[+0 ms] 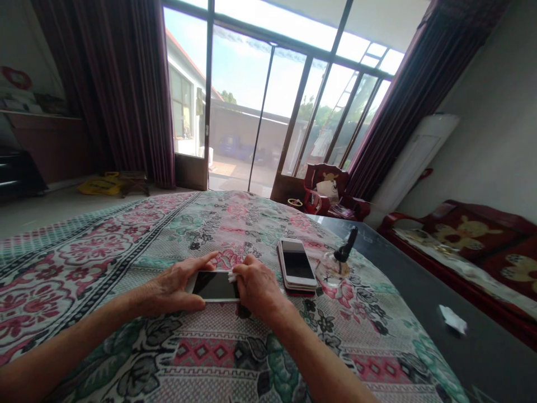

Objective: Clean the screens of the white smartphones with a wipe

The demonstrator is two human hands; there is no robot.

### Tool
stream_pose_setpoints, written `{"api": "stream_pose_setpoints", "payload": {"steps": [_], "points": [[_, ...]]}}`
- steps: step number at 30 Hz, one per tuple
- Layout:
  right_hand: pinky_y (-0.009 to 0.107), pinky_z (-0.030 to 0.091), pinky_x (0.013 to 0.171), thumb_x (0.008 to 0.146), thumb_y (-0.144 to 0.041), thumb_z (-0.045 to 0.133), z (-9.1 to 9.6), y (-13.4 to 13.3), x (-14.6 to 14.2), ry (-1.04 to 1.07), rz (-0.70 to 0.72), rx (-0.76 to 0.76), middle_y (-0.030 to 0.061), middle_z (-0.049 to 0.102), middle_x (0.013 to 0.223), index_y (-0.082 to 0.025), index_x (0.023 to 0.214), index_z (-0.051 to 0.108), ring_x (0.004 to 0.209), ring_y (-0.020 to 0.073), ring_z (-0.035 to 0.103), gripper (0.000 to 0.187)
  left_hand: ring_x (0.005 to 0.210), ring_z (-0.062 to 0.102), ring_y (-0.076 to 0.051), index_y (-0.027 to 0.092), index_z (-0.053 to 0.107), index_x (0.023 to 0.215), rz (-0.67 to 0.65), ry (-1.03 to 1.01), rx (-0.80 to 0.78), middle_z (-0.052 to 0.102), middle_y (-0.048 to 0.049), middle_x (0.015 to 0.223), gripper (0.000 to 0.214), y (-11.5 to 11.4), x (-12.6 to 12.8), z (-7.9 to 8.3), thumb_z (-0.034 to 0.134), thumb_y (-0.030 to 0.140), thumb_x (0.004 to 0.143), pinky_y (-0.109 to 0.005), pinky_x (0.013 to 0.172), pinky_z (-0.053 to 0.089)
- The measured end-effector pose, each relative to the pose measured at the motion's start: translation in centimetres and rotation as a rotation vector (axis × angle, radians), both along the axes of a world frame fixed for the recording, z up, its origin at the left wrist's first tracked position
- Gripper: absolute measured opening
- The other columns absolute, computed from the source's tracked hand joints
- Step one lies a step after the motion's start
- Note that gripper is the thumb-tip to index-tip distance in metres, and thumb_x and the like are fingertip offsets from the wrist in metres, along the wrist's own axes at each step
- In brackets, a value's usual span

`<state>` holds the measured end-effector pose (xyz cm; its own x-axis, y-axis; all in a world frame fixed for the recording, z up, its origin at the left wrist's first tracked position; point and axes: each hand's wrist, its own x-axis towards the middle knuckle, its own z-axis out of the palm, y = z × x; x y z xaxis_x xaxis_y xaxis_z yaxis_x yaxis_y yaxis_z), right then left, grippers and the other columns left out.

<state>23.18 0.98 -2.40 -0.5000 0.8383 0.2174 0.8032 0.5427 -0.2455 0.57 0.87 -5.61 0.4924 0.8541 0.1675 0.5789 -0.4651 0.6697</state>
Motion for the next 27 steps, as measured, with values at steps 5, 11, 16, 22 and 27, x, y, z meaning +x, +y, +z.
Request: {"api": "stream_pose_setpoints", "payload": {"steps": [5,11,16,22,27], "points": [[0.024,0.034,0.063,0.086,-0.016,0.043,0.0,0.1,-1.0,-0.097,-0.061,0.067,0.0049,0.056,0.091,-0.019,0.087,0.066,0.073,0.0122,0.052,0.023,0.111,0.051,-0.025,0.03,0.024,0.144,0.002,0.002,0.004,0.055,-0.0037,0.123,0.093,0.0,0.2,0.3,0.069,0.027,0.063,-0.038,0.097,0.039],[0.024,0.034,0.061,0.081,-0.017,0.047,0.5,-2.4,-1.0,-0.072,0.168,-0.011,0.0033,0.056,0.083,-0.018,0.076,0.064,0.069,0.0117,0.05,0.017,0.107,0.053,-0.025,0.027,0.025,0.144,0.014,-0.011,0.004,0.056,-0.0056,0.122,0.093,0.0,0.2,0.0,0.069,0.028,0.062,-0.039,0.093,0.041],[0.024,0.037,0.065,0.083,-0.016,0.046,-0.1,-2.1,-0.7,-0.003,0.162,-0.01,0.0035,0.056,0.087,-0.019,0.082,0.065,0.073,0.0124,0.052,0.019,0.108,0.052,-0.026,0.028,0.024,0.144,0.001,-0.017,0.02,0.056,-0.0056,0.123,0.093,0.0,0.2,0.1,0.068,0.028,0.062,-0.04,0.094,0.04],[0.024,0.036,0.065,0.086,-0.016,0.044,-0.5,0.1,-0.8,-0.058,-0.105,0.064,0.0054,0.055,0.092,-0.019,0.087,0.063,0.076,0.0136,0.052,0.02,0.111,0.051,-0.025,0.03,0.021,0.144,-0.003,0.011,0.011,0.055,-0.0038,0.124,0.093,0.2,0.0,-0.1,0.068,0.028,0.064,-0.039,0.097,0.039],[0.025,0.034,0.062,0.083,-0.016,0.045,-0.2,-0.9,-1.5,-0.097,-0.027,0.057,0.0054,0.055,0.09,-0.018,0.084,0.064,0.073,0.0131,0.05,0.018,0.109,0.052,-0.026,0.028,0.024,0.144,-0.003,-0.011,0.018,0.055,-0.0059,0.125,0.091,0.2,0.0,-0.4,0.068,0.029,0.065,-0.04,0.096,0.04]]}}
